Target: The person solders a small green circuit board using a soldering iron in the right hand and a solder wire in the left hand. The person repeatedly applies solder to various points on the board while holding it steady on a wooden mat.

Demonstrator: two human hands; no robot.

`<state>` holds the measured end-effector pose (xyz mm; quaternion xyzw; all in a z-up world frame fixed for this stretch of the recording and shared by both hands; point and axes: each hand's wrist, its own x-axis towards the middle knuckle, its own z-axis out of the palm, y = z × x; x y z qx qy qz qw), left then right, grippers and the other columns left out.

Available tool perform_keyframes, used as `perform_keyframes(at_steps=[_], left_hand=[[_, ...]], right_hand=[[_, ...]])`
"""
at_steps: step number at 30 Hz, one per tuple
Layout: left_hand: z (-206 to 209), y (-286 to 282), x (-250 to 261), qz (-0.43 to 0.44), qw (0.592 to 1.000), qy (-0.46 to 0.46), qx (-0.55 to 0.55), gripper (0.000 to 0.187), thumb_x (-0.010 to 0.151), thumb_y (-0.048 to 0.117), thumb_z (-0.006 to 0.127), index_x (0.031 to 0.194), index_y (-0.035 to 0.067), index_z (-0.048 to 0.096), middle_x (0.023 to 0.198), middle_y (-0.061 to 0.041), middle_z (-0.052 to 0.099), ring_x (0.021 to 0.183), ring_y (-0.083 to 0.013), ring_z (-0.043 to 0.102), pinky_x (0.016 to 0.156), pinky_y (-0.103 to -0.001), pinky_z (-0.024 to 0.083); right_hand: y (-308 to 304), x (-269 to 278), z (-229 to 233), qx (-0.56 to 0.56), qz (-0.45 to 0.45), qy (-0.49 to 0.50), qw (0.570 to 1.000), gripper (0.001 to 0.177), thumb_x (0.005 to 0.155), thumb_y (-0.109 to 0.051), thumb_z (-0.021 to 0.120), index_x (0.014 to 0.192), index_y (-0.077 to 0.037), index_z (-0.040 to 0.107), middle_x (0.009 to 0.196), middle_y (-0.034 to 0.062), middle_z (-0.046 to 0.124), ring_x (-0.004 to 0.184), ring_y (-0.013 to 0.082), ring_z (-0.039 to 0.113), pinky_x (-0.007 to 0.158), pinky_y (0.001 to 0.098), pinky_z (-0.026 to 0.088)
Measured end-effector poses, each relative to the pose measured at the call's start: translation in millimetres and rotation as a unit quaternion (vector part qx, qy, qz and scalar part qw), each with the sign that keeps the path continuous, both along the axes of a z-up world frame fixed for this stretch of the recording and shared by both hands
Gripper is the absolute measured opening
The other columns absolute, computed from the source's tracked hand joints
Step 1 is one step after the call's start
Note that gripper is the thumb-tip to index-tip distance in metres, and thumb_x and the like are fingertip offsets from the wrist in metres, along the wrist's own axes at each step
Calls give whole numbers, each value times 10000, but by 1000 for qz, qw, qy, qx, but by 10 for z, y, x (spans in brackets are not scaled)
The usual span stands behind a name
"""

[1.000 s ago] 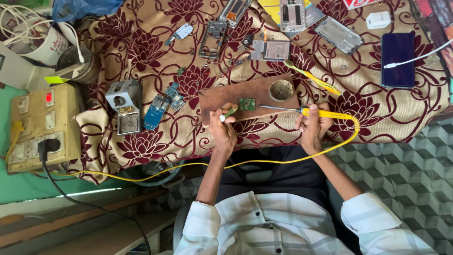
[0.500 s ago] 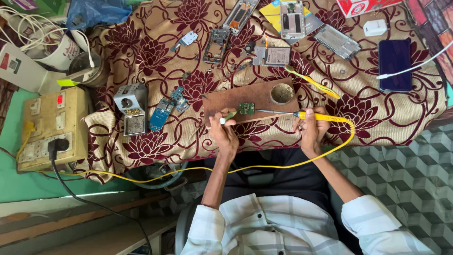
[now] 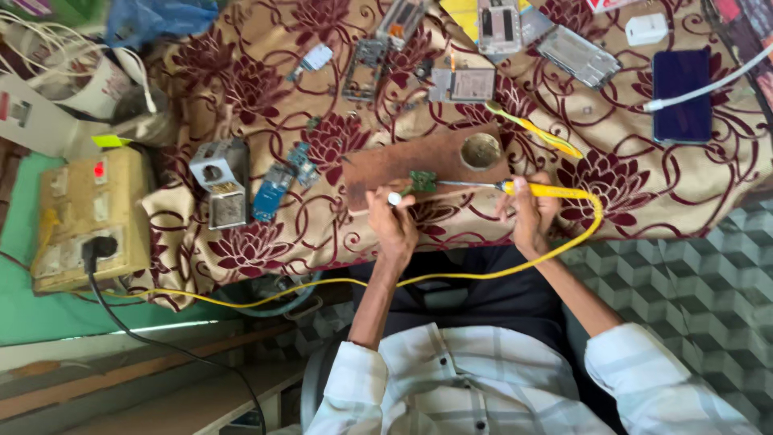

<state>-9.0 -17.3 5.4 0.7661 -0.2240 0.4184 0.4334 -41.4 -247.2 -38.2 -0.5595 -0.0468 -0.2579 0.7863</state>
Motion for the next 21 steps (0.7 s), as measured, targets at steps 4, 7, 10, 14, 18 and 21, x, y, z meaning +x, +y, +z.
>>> perform_keyframes(at_steps=[4,7,10,14,18,21], left_hand=[[-10,-45,-31,-9,999,14,-35,183,1021,-83,506,1133,61,496,1130,-120,728,965,-282,698,875,-365,447],[3,-68,-62,34,999,0,-24,140,1032,-41,548,1127,52,504,1108,-114,725,972,-280,702,960,-417,422],[-7,-60,-99,55,998,9,-30,83,1060,20,564,1100,78,520,1102,-114,739,981,-291,677,948,-385,435],[-46,1,-74,55,996,40,-50,78,1034,111,577,1098,93,537,1042,-60,785,860,-176,623,802,-340,442],[-81,-22,80,8,997,33,-75,59,1085,101,515,1143,94,526,1068,-49,756,906,-131,692,749,-307,486],[3,-36,185,-3,997,70,-40,81,1079,10,491,1108,75,529,1057,-65,770,800,-157,582,691,-303,440]], right_hand=[[-33,-17,10,-26,14,-19,999,194,1115,-167,503,1019,-1,481,703,142,610,535,166,598,441,250,424],[-46,-38,46,-12,5,36,999,188,1099,-172,499,1016,-3,481,673,137,602,504,159,591,412,243,406],[-32,-55,63,0,16,4,1000,200,1136,-174,503,1024,-11,477,723,128,602,546,149,583,466,249,425],[-33,-14,76,-32,-4,-13,999,209,1116,-178,502,1000,-4,498,672,120,590,508,156,577,431,253,420],[-44,-20,69,-16,-9,11,1000,215,1105,-180,520,972,-15,481,664,118,563,505,169,589,409,253,418],[-48,-10,119,1,12,3,1000,214,1117,-198,509,999,-24,473,679,133,594,520,163,581,438,247,420]])
